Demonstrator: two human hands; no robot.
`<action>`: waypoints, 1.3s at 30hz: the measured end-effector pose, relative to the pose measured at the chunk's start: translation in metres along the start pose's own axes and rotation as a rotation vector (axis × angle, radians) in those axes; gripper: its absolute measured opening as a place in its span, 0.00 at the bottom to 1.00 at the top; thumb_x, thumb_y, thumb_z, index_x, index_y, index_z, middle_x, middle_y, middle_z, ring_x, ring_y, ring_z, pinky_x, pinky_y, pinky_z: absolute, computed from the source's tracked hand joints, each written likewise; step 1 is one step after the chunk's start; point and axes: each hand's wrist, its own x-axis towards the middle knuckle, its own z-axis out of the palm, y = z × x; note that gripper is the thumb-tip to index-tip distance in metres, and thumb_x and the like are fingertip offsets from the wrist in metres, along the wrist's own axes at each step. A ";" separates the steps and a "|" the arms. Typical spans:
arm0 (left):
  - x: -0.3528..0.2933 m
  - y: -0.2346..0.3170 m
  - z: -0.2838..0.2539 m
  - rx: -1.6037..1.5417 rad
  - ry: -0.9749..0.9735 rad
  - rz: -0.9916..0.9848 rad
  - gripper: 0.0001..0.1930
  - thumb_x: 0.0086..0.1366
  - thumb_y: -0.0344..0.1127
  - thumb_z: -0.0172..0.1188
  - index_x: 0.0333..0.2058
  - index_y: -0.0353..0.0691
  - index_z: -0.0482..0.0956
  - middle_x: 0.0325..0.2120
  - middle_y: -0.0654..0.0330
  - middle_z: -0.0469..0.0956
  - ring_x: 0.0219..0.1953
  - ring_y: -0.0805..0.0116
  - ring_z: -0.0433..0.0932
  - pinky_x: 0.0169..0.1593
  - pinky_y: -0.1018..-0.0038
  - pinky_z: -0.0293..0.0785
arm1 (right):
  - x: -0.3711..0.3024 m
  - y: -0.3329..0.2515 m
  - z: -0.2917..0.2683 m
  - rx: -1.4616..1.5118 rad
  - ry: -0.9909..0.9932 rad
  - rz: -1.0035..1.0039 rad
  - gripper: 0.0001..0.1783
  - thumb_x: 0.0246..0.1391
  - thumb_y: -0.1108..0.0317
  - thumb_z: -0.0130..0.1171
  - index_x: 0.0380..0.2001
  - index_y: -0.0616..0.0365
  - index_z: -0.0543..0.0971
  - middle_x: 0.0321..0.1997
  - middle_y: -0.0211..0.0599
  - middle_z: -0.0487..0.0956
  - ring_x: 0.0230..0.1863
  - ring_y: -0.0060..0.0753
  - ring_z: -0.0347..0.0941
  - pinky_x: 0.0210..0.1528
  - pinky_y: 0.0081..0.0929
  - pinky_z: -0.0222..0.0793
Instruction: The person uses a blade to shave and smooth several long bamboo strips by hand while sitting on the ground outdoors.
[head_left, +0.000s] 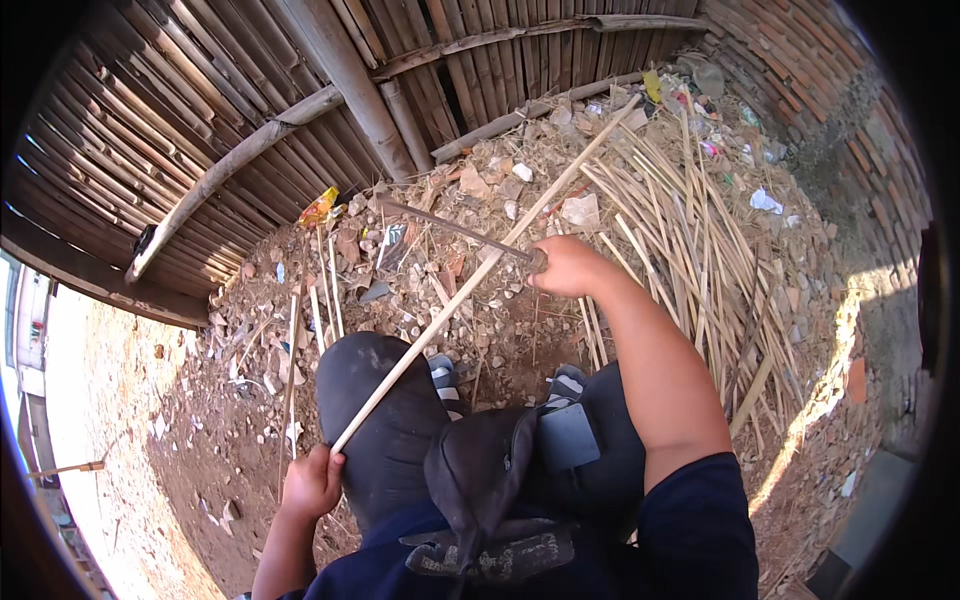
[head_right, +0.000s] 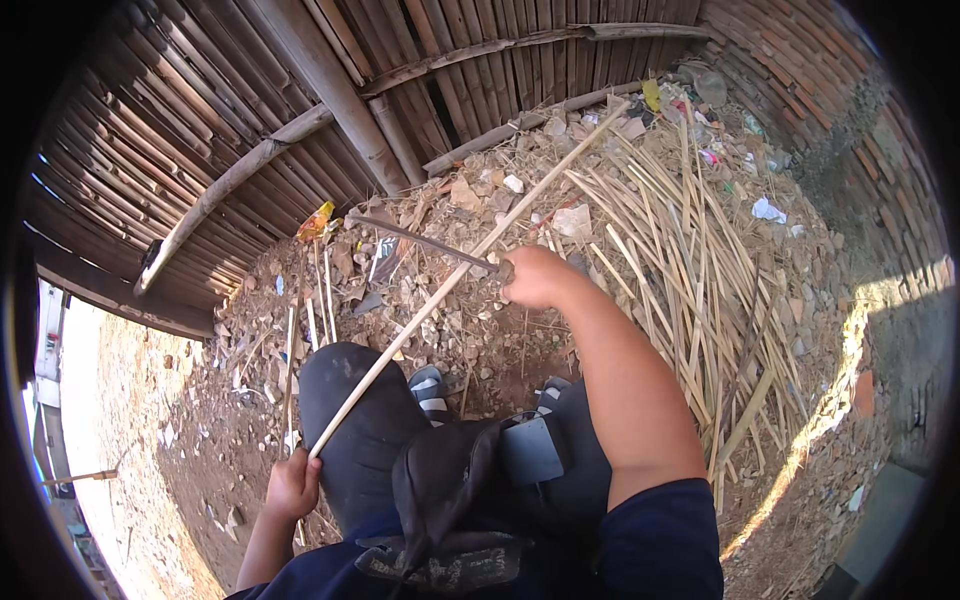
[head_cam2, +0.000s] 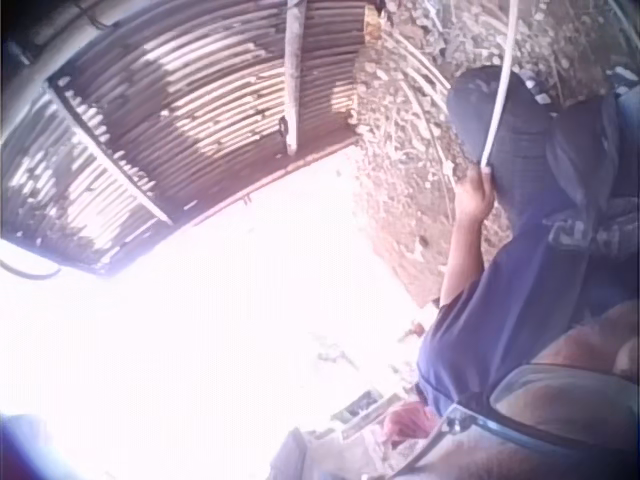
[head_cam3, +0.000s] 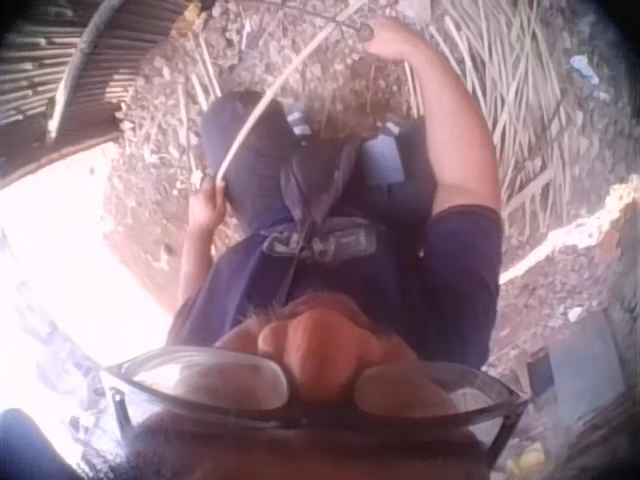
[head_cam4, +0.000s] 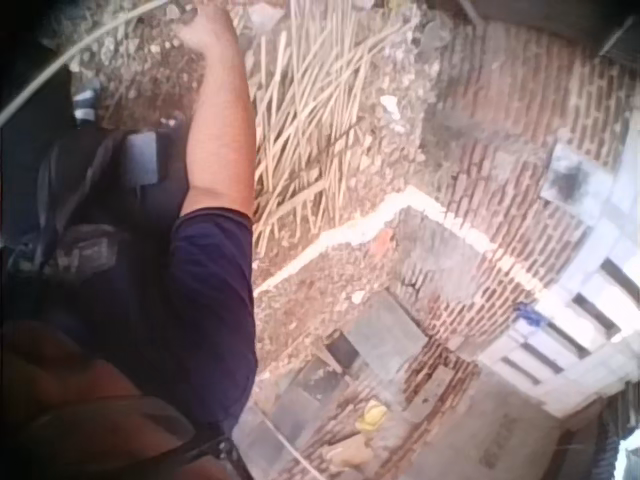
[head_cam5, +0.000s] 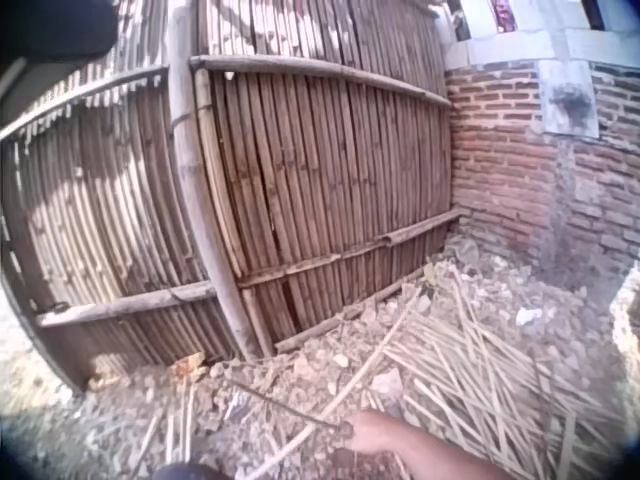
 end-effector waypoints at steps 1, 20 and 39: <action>0.001 0.001 -0.003 0.017 0.009 -0.004 0.15 0.73 0.43 0.54 0.30 0.39 0.71 0.18 0.42 0.75 0.25 0.33 0.77 0.30 0.46 0.72 | -0.003 0.002 0.007 -0.141 0.057 -0.019 0.16 0.48 0.66 0.62 0.42 0.55 0.83 0.37 0.46 0.84 0.42 0.52 0.82 0.46 0.45 0.76; 0.009 -0.004 -0.019 -0.121 -0.121 0.049 0.19 0.75 0.44 0.53 0.28 0.36 0.71 0.19 0.42 0.74 0.26 0.35 0.77 0.31 0.53 0.73 | -0.034 -0.038 0.005 -0.261 0.102 -0.120 0.14 0.48 0.67 0.63 0.40 0.54 0.83 0.38 0.48 0.84 0.44 0.54 0.82 0.50 0.48 0.76; 0.011 -0.017 -0.002 -0.135 -0.057 0.045 0.17 0.73 0.42 0.56 0.27 0.37 0.70 0.16 0.44 0.73 0.23 0.37 0.77 0.27 0.54 0.71 | -0.039 -0.002 -0.024 -0.178 0.138 -0.037 0.22 0.51 0.60 0.68 0.49 0.54 0.83 0.41 0.51 0.84 0.47 0.53 0.81 0.52 0.45 0.76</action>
